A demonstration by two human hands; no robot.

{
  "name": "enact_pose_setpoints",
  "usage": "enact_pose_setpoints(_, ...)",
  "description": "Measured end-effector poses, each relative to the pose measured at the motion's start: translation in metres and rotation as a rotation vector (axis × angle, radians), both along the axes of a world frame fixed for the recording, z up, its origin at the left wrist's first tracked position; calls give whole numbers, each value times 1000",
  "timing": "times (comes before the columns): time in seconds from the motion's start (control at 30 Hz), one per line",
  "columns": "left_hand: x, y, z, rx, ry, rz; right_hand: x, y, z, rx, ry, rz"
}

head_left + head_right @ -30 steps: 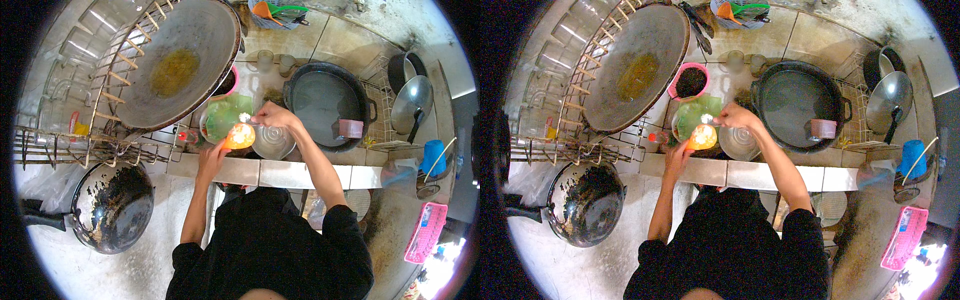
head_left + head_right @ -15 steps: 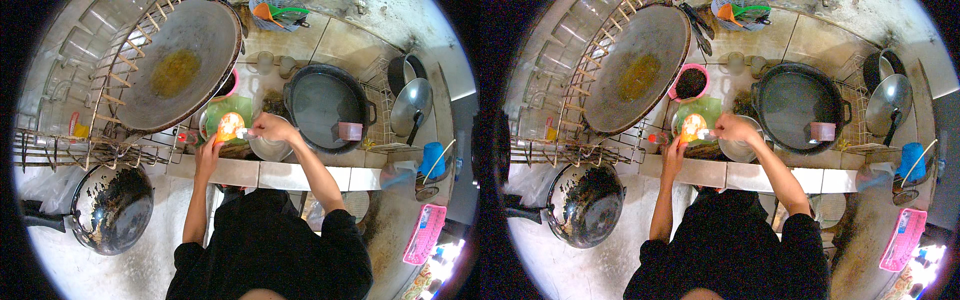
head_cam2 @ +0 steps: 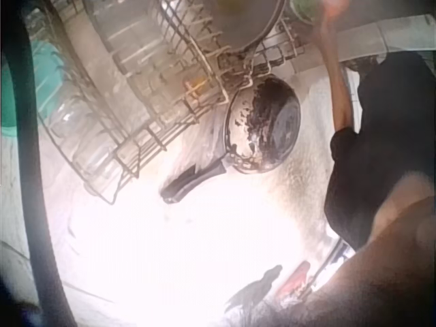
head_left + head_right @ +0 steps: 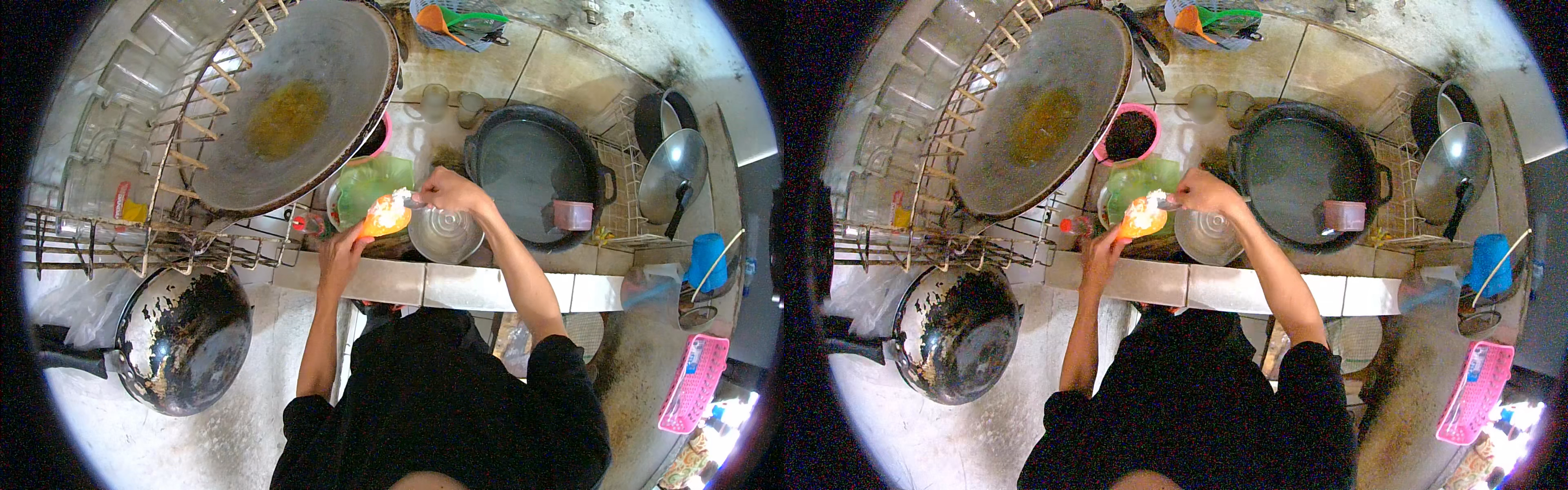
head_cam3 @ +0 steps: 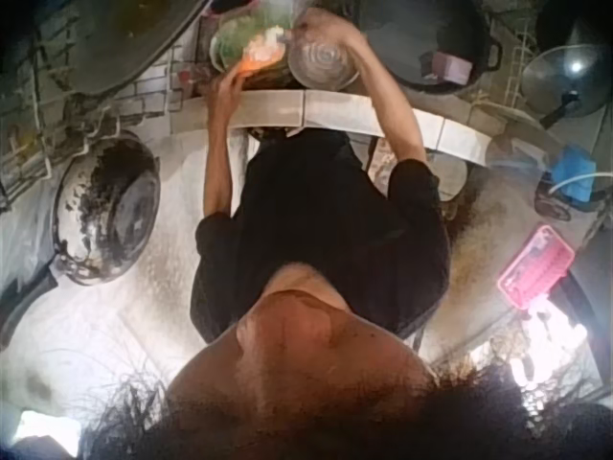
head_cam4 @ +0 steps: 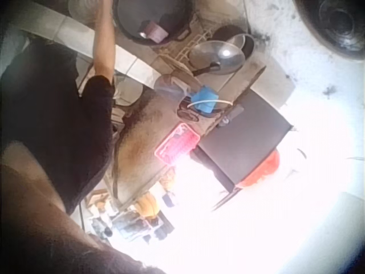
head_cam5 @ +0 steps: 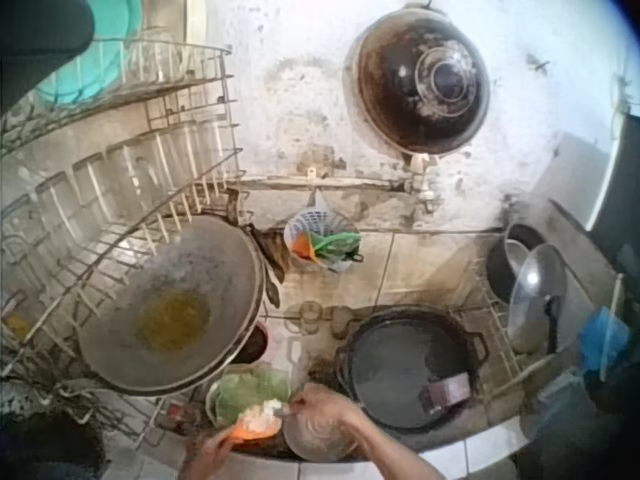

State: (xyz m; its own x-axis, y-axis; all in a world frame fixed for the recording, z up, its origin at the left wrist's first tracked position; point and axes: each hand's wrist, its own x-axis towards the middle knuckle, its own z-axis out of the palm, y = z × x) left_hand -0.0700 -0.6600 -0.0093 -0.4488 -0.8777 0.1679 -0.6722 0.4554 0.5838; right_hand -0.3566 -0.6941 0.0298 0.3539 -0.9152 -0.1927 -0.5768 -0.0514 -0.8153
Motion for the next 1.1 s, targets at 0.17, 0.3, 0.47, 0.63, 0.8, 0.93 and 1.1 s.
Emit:
enact_pose_setpoints(0.17,-5,0,2,17,4,91,3,-1,-2,-42,12,-33)
enact_pose_setpoints(0.3,-1,-5,-5,-18,20,132,21,16,-7,-88,-7,6)
enact_pose_setpoints(0.47,-14,-5,5,21,78,157,54,34,-29,-114,-112,-95)
enact_pose_setpoints(0.63,-23,0,8,98,48,216,69,38,-34,63,-270,-189)
enact_pose_setpoints(0.8,-20,1,0,69,80,209,68,36,-39,179,-448,-226)
enact_pose_setpoints(0.93,-17,1,-3,10,128,170,58,30,-39,240,-399,-185)
enact_pose_setpoints(1.1,-14,0,-5,-33,118,166,51,26,-19,418,-329,-174)
